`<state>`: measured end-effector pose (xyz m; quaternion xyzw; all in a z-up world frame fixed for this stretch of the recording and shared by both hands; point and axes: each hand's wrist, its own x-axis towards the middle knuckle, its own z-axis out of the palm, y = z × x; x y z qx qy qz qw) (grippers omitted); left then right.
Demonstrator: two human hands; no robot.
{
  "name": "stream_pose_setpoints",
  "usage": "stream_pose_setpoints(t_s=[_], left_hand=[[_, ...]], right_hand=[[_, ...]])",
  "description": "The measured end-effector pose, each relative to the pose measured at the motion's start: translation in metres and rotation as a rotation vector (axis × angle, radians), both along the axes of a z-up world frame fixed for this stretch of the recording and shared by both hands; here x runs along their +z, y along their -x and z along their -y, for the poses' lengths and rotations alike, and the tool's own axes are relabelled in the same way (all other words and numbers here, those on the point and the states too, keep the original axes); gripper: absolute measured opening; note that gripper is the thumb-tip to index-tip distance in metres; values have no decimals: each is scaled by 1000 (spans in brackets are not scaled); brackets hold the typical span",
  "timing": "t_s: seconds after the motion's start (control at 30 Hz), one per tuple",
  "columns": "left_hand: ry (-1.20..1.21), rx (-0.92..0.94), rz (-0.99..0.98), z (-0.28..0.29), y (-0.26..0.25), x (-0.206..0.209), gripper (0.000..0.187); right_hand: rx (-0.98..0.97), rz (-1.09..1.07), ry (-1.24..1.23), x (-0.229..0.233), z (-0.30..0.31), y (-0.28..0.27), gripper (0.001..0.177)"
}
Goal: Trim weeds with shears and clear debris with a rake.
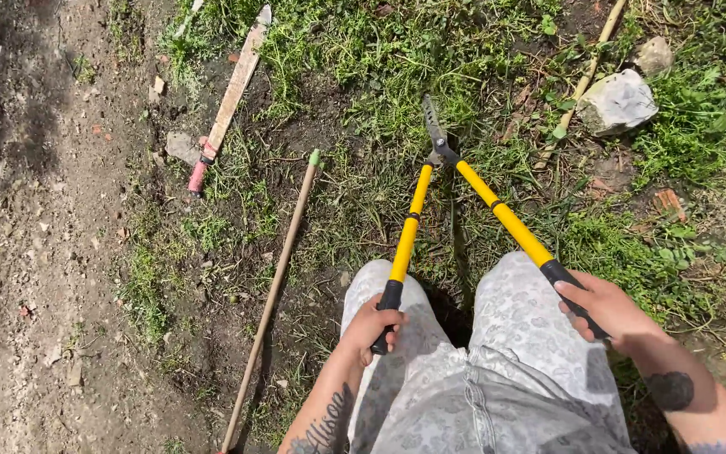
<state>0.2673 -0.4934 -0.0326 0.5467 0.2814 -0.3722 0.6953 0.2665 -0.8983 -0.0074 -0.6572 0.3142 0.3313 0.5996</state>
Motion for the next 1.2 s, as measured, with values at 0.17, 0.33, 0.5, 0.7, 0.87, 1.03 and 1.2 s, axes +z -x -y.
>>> stream_pose_setpoints(t_s=[0.17, 0.33, 0.5, 0.7, 0.87, 1.03, 1.2], left_hand=[[-19, -40, 6, -70, 9, -12, 27], [-28, -38, 36, -56, -17, -48, 26], [-207, 5, 8, 15, -17, -55, 30], [-41, 18, 84, 10, -21, -9, 35], [-108, -53, 96, -76, -40, -45, 36], [-168, 42, 122, 27, 3, -71, 38], [-184, -1, 175, 11, -16, -41, 38]], right_hand=[[-21, 1, 48, -20, 48, 7, 42], [-43, 36, 35, -24, 3, -20, 43], [-103, 43, 67, -25, -100, -15, 42], [-84, 45, -5, 17, -55, -28, 43], [-51, 55, 114, -1, 9, -54, 49], [3, 69, 102, -42, -84, -8, 33], [23, 93, 14, -59, -66, -13, 32]])
